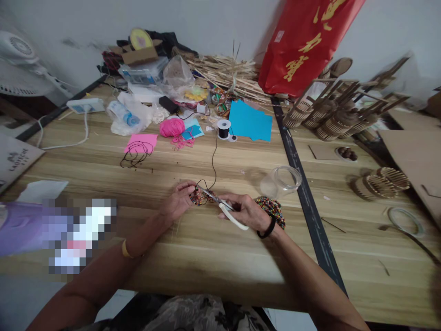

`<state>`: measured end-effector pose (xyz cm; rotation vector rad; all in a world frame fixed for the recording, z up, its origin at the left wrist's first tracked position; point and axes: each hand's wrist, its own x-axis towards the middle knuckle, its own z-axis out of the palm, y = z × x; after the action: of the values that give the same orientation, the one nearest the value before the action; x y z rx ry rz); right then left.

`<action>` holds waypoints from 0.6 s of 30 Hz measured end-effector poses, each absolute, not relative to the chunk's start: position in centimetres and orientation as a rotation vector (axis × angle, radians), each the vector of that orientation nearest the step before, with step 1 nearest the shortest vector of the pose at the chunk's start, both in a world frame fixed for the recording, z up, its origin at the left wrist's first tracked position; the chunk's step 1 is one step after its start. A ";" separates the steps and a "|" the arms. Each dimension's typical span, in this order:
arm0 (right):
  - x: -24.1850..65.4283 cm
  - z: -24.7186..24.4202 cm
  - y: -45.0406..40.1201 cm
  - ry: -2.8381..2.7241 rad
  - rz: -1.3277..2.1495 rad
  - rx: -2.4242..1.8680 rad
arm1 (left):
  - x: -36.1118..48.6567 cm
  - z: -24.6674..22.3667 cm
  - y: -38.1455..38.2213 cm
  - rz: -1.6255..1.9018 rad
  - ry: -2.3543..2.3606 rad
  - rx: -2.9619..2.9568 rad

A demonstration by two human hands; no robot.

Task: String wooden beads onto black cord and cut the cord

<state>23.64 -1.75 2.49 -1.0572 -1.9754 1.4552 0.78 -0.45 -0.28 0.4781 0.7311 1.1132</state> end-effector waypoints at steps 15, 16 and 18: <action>23.8 2.1 -1.7 -1.968 1.526 -1.032 | 0.8 -0.3 -0.5 1.099 0.728 0.514; 23.8 2.1 -1.7 -1.975 1.528 -1.031 | 0.8 -0.4 -0.5 1.096 0.725 0.515; 23.8 2.1 -1.7 -2.001 1.504 -1.030 | 0.7 -0.6 -0.4 1.087 0.717 0.520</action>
<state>23.77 -1.67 2.06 -1.0302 -2.0011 1.5038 0.72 -0.44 -0.56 0.5200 0.7168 1.0870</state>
